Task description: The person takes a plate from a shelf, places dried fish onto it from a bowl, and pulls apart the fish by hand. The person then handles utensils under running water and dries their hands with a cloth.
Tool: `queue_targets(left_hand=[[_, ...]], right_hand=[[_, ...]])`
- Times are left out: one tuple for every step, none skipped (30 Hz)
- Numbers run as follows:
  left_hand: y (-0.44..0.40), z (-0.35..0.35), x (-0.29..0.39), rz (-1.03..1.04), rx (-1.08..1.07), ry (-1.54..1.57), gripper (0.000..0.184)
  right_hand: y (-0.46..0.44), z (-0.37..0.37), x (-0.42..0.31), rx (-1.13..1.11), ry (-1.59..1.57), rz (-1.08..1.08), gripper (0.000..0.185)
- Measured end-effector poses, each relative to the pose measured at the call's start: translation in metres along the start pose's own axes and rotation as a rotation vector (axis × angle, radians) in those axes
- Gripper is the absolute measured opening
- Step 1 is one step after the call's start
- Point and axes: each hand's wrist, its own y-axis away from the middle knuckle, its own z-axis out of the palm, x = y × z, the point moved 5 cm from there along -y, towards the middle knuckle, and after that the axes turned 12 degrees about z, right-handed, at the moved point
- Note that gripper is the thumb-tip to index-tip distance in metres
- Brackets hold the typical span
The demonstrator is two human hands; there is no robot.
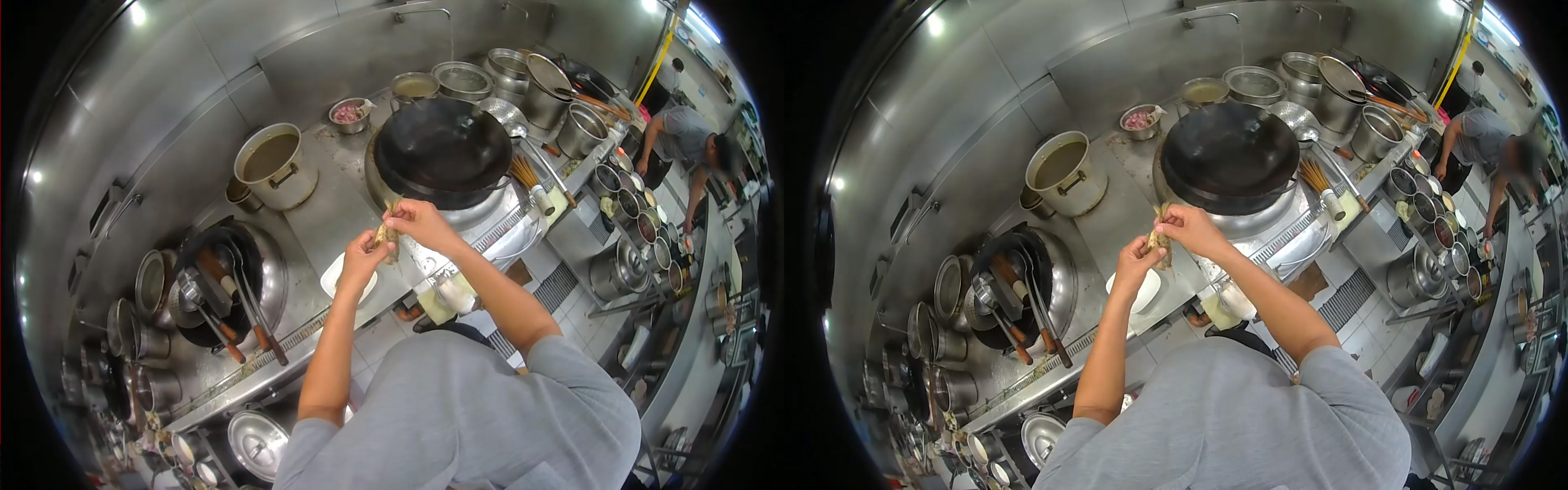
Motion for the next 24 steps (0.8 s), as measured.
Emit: queue_targets(left_hand=[[-0.001, -0.002, 0.004, 0.037, 0.024, -0.087, 0.031], [-0.002, -0.003, 0.008, 0.075, 0.048, -0.174, 0.030], [-0.004, -0.005, 0.010, 0.076, 0.048, -0.175, 0.030], [-0.006, -0.008, 0.012, 0.090, 0.040, -0.156, 0.029], [-0.008, -0.012, 0.014, 0.105, 0.033, -0.137, 0.029], [-0.011, -0.014, 0.016, 0.109, 0.002, -0.177, 0.024], [-0.012, -0.016, 0.017, 0.109, 0.005, -0.179, 0.024], [-0.012, -0.016, 0.021, 0.090, -0.042, -0.200, 0.023], [-0.013, -0.014, 0.024, 0.070, -0.088, -0.220, 0.021], [-0.013, -0.014, 0.028, 0.072, -0.083, -0.223, 0.021], [-0.013, -0.012, 0.033, 0.069, -0.086, -0.247, 0.021], [-0.013, -0.011, 0.035, 0.066, -0.089, -0.270, 0.020], [-0.012, -0.011, 0.036, 0.067, -0.084, -0.273, 0.020], [-0.012, -0.011, 0.038, 0.085, -0.094, -0.328, 0.019], [-0.011, -0.010, 0.039, 0.104, -0.102, -0.384, 0.018], [-0.010, -0.010, 0.039, 0.106, -0.094, -0.386, 0.018], [-0.009, -0.010, 0.040, 0.100, -0.078, -0.461, 0.017], [-0.008, -0.010, 0.040, 0.093, -0.061, -0.537, 0.016], [-0.007, -0.008, 0.039, 0.092, -0.053, -0.540, 0.016], [-0.006, -0.007, 0.042, 0.128, -0.005, -0.612, 0.015], [-0.004, -0.006, 0.044, 0.162, 0.041, -0.684, 0.015], [-0.002, -0.004, 0.044, 0.158, 0.043, -0.689, 0.015], [-0.001, -0.002, 0.050, 0.234, 0.083, -0.737, 0.015], [-0.001, -0.001, 0.055, 0.312, 0.124, -0.782, 0.016]], right_hand=[[0.000, -0.003, 0.000, 0.046, 0.109, 0.013, 0.017], [0.000, -0.004, 0.000, 0.046, 0.109, 0.013, 0.017], [0.000, -0.005, -0.001, 0.050, 0.112, 0.002, 0.016], [0.001, -0.006, -0.002, 0.054, 0.114, -0.008, 0.016], [0.001, -0.007, -0.003, 0.053, 0.114, -0.009, 0.016], [0.002, -0.008, -0.004, 0.033, 0.142, -0.002, 0.016], [0.003, -0.008, -0.004, 0.012, 0.171, 0.004, 0.016], [0.004, -0.009, -0.004, 0.007, 0.171, 0.003, 0.016], [0.004, -0.008, -0.004, -0.020, 0.173, -0.003, 0.016], [0.003, -0.007, -0.004, -0.047, 0.175, -0.008, 0.016], [0.004, -0.006, -0.007, -0.052, 0.175, -0.011, 0.016], [0.006, -0.005, -0.008, -0.076, 0.215, -0.002, 0.016], [0.007, -0.002, -0.010, -0.102, 0.255, 0.007, 0.016], [0.008, -0.001, -0.012, -0.109, 0.256, 0.004, 0.016], [0.009, 0.000, -0.013, -0.115, 0.283, 0.007, 0.016], [0.010, 0.001, -0.015, -0.121, 0.311, 0.011, 0.016], [0.011, 0.003, -0.018, -0.129, 0.313, 0.007, 0.016], [0.013, 0.004, -0.021, -0.114, 0.368, -0.018, 0.016], [0.013, 0.005, -0.023, -0.098, 0.422, -0.042, 0.016], [0.012, 0.007, -0.022, -0.105, 0.419, -0.044, 0.016], [0.011, 0.009, -0.019, -0.103, 0.376, -0.045, 0.016], [0.010, 0.010, -0.017, -0.099, 0.332, -0.045, 0.016], [0.009, 0.012, -0.014, -0.102, 0.328, -0.047, 0.016], [0.008, 0.013, -0.013, -0.081, 0.305, -0.051, 0.017]])
